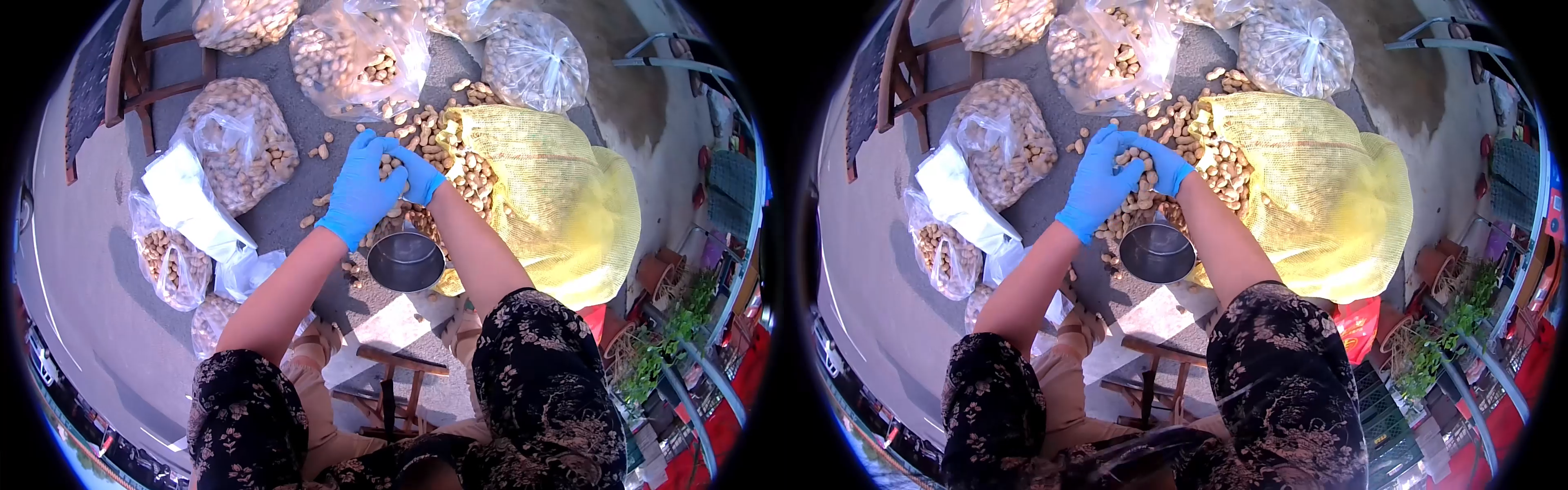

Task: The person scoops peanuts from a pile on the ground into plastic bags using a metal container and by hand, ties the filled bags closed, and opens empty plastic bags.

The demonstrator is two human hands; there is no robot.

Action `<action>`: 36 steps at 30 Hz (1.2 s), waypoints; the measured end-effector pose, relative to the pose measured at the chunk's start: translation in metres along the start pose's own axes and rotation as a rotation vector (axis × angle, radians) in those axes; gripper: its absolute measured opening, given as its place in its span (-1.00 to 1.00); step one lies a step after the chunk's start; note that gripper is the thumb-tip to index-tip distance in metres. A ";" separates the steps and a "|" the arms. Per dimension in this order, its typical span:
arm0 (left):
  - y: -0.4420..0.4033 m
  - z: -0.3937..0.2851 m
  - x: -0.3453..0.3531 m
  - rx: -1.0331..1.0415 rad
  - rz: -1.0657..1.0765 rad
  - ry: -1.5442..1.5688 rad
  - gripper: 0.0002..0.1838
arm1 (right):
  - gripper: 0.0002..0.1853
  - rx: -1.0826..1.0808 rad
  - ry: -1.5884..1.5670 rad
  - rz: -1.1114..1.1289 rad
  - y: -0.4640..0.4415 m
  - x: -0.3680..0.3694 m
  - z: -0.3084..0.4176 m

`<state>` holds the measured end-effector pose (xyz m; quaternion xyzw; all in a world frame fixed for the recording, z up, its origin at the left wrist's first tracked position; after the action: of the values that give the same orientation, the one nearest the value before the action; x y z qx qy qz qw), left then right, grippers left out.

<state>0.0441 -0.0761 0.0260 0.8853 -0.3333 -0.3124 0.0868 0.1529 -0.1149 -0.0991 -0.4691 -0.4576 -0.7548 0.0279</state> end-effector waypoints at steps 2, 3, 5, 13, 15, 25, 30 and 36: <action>-0.015 -0.012 -0.027 0.143 -0.364 -0.244 -0.30 | -0.62 0.022 -0.053 -0.014 0.013 0.011 0.002; -0.024 -0.016 -0.038 0.215 -0.549 -0.365 -0.33 | -0.60 0.014 -0.131 0.015 0.012 0.014 0.000; -0.054 -0.003 -0.038 0.200 -0.631 -0.540 -0.42 | -0.59 0.010 -0.179 0.153 0.016 0.013 0.000; -0.100 0.063 -0.086 -0.007 -0.617 0.074 -0.72 | -0.63 -0.162 -0.375 0.184 0.015 0.055 0.031; -0.085 0.074 -0.086 0.007 -0.597 0.322 -0.75 | -0.64 -0.294 -0.334 -0.038 0.008 0.085 0.051; -0.062 0.065 -0.102 -0.071 -0.584 0.603 -0.79 | -0.38 -0.616 1.988 -0.763 -0.002 0.069 0.135; -0.076 0.081 -0.130 -0.110 -0.586 0.667 -0.75 | -0.59 -0.321 2.326 -0.602 0.012 0.044 0.146; -0.056 0.070 -0.147 -0.138 -0.603 0.816 -0.72 | -0.82 -0.782 2.320 -0.542 0.042 0.070 0.145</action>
<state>-0.0537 0.0653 0.0233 0.9842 0.0194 0.0261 0.1739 0.2322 -0.0083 0.0002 0.6033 0.0094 -0.7889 0.1168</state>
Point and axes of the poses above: each hand's wrist, its own y-axis away from the middle knuckle, its own x-axis out of the palm, z = x × y, the point moved 3 cm from there along -y, towards the middle knuckle, and after that the axes turned 3 degrees about z, right-handed, at the moved point
